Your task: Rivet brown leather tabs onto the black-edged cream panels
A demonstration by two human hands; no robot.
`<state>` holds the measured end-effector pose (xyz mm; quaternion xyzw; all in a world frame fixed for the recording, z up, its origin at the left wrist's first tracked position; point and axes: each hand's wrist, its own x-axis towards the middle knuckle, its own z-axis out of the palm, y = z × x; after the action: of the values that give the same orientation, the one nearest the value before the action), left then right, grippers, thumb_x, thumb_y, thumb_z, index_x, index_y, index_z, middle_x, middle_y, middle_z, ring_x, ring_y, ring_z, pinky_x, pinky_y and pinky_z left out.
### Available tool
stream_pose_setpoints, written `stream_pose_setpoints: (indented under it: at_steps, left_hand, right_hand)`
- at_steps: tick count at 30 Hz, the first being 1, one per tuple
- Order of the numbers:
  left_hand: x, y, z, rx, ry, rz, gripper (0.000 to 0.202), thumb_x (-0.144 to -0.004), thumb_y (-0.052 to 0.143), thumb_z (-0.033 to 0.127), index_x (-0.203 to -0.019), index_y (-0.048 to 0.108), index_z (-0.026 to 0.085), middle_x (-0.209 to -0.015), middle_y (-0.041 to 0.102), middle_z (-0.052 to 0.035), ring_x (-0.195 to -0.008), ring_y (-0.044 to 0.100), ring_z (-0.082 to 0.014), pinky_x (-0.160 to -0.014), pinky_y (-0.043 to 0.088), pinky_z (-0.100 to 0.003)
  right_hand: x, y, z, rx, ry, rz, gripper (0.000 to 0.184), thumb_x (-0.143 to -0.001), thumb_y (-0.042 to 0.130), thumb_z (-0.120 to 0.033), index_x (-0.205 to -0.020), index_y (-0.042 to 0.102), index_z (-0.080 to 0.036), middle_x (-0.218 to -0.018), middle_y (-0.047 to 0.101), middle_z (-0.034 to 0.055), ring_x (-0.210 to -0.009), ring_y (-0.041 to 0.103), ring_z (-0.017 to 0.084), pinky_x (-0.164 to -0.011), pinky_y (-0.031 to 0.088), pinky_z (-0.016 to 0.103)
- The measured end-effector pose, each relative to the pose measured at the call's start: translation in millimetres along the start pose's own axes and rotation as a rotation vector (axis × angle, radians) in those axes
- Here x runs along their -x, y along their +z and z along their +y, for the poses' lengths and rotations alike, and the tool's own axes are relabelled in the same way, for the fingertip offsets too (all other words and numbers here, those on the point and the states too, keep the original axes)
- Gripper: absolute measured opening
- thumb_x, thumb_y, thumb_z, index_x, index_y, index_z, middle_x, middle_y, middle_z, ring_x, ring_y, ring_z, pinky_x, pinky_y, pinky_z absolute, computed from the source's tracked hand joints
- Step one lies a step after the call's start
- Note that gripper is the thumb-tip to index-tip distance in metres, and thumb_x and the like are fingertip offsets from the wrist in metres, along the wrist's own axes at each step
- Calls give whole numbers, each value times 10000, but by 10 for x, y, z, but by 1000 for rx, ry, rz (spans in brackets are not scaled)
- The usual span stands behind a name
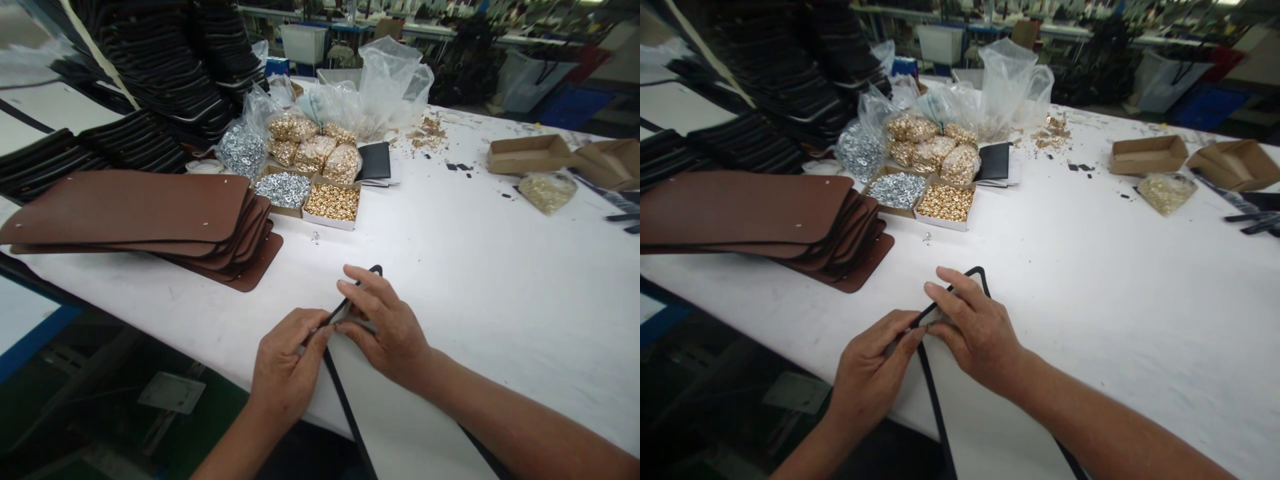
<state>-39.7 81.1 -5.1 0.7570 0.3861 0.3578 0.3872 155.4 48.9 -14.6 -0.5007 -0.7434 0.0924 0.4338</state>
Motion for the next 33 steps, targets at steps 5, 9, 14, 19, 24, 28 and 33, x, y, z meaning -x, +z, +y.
stream_pose_setpoints:
  at_steps: [5,9,14,19,24,28,33]
  left_hand:
    - [52,-7,-26,13,38,37,217,-956,647,140,-1094,732,285,-1017,767,31,-913,718,-137,-827,542,-236]
    - [71,-9,-21,8,32,76,229,-925,687,122,-1052,748,303,-959,781,56,-848,726,-127,-793,549,-221]
    - [70,-19,-17,23,74,43,217,-933,666,106,-1041,751,275,-923,775,41,-821,724,-122,-756,552,-212]
    - [74,-25,-47,18,152,22,235,-930,662,73,-1065,730,253,-939,761,37,-847,718,-100,-782,552,-192]
    - [74,-21,-28,-19,196,14,238,-923,673,68,-1071,727,247,-954,766,32,-865,723,-108,-802,561,-206]
    - [74,13,16,-56,77,64,234,-914,707,110,-1060,727,292,-947,769,71,-844,724,-96,-793,555,-188]
    - [93,51,19,-78,52,102,209,-881,749,116,-1011,724,277,-937,771,65,-851,729,-106,-812,561,-199]
  right_hand:
    - [-52,-54,28,38,-74,-63,195,-984,635,-252,-1174,602,-221,-1038,681,79,-942,669,195,-799,578,319]
    - [-64,-72,17,24,-78,-109,76,-991,622,-248,-1054,630,-206,-942,684,60,-858,644,181,-761,530,311]
    - [-53,-91,-21,64,-82,-145,61,-997,592,-223,-1022,646,-210,-910,693,43,-829,633,183,-756,465,336]
    - [-70,-110,-65,61,-43,-187,99,-1013,567,-248,-996,656,-210,-869,690,27,-794,635,179,-753,421,349]
    - [-104,-107,-64,53,-42,-193,127,-1013,556,-234,-970,670,-199,-840,691,25,-777,641,175,-736,404,345]
    - [-97,-120,-38,122,-106,-130,113,-997,575,-205,-969,684,-198,-817,691,15,-723,622,166,-691,377,342]
    - [-63,-171,-27,174,-226,-19,67,-941,648,-136,-964,687,-184,-809,708,18,-686,626,146,-650,377,328]
